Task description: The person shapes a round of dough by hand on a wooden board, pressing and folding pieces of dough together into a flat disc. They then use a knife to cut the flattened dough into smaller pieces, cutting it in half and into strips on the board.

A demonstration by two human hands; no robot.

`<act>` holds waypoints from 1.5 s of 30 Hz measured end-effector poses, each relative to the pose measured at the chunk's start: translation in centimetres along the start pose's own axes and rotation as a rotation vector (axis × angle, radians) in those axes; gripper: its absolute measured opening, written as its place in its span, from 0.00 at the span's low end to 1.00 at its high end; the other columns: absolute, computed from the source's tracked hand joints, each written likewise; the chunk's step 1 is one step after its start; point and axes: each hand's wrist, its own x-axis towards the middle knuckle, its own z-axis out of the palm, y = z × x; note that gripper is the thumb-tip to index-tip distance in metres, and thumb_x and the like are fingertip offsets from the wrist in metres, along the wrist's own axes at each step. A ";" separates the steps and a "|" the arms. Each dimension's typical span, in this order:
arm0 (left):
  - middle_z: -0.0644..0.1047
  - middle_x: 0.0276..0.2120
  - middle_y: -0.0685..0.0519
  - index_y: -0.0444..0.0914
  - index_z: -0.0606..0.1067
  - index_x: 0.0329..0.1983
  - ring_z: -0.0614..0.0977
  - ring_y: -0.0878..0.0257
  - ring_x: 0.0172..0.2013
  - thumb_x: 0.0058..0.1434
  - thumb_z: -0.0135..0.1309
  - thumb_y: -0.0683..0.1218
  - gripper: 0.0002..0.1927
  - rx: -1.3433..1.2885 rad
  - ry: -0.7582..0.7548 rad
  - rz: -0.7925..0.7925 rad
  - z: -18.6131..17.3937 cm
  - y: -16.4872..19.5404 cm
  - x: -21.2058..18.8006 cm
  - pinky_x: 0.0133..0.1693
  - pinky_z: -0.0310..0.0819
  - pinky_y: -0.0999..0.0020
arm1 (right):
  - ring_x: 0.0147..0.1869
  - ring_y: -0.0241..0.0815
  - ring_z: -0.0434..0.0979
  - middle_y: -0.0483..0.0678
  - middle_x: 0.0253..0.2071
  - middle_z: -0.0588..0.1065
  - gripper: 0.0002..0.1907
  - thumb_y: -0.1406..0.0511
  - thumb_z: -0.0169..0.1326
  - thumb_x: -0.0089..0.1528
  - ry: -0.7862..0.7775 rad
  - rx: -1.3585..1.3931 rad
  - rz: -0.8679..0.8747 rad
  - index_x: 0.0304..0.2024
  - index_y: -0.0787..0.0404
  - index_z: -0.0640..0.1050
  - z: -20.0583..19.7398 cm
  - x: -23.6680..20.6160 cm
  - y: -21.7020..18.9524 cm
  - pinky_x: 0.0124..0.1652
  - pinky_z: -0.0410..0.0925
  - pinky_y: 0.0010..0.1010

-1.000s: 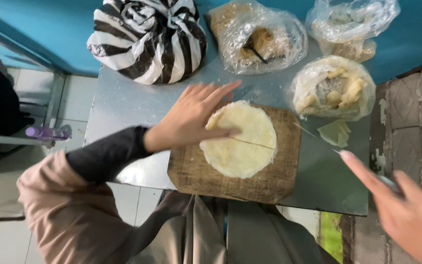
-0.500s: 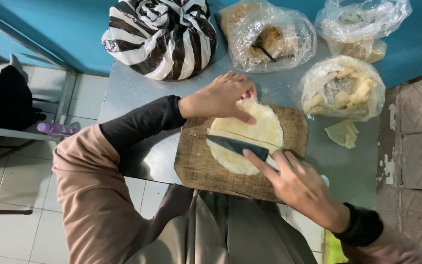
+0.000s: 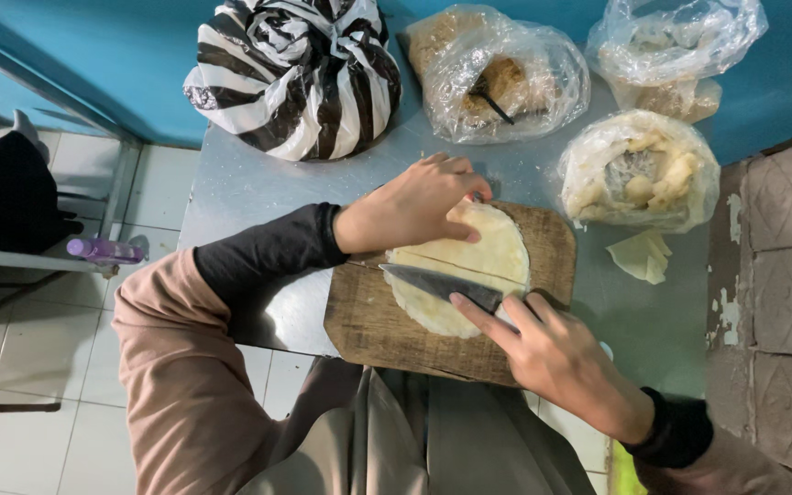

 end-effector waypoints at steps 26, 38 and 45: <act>0.80 0.29 0.47 0.38 0.75 0.45 0.82 0.47 0.33 0.57 0.64 0.59 0.24 -0.084 -0.148 -0.165 -1.4 0.9 -0.3 0.35 0.73 0.53 | 0.30 0.41 0.70 0.47 0.29 0.64 0.42 0.74 0.52 0.51 -0.057 0.045 0.019 0.69 0.49 0.70 0.0 0.2 -0.6 0.29 0.72 0.31; 0.75 0.23 0.47 0.40 0.71 0.50 0.78 0.53 0.28 0.57 0.67 0.57 0.26 -0.347 -0.150 -0.132 -1.4 -1.0 0.6 0.33 0.68 0.56 | 0.33 0.43 0.71 0.47 0.31 0.65 0.41 0.75 0.52 0.51 -0.049 0.090 0.013 0.69 0.49 0.70 -0.2 0.6 -0.6 0.32 0.72 0.32; 0.73 0.30 0.50 0.42 0.71 0.52 0.76 0.56 0.34 0.56 0.65 0.63 0.29 -0.387 -0.227 -0.158 -1.7 -1.5 0.8 0.36 0.67 0.59 | 0.33 0.41 0.71 0.47 0.31 0.64 0.39 0.75 0.52 0.53 -0.040 0.116 0.012 0.68 0.49 0.71 0.2 0.5 -0.4 0.32 0.73 0.31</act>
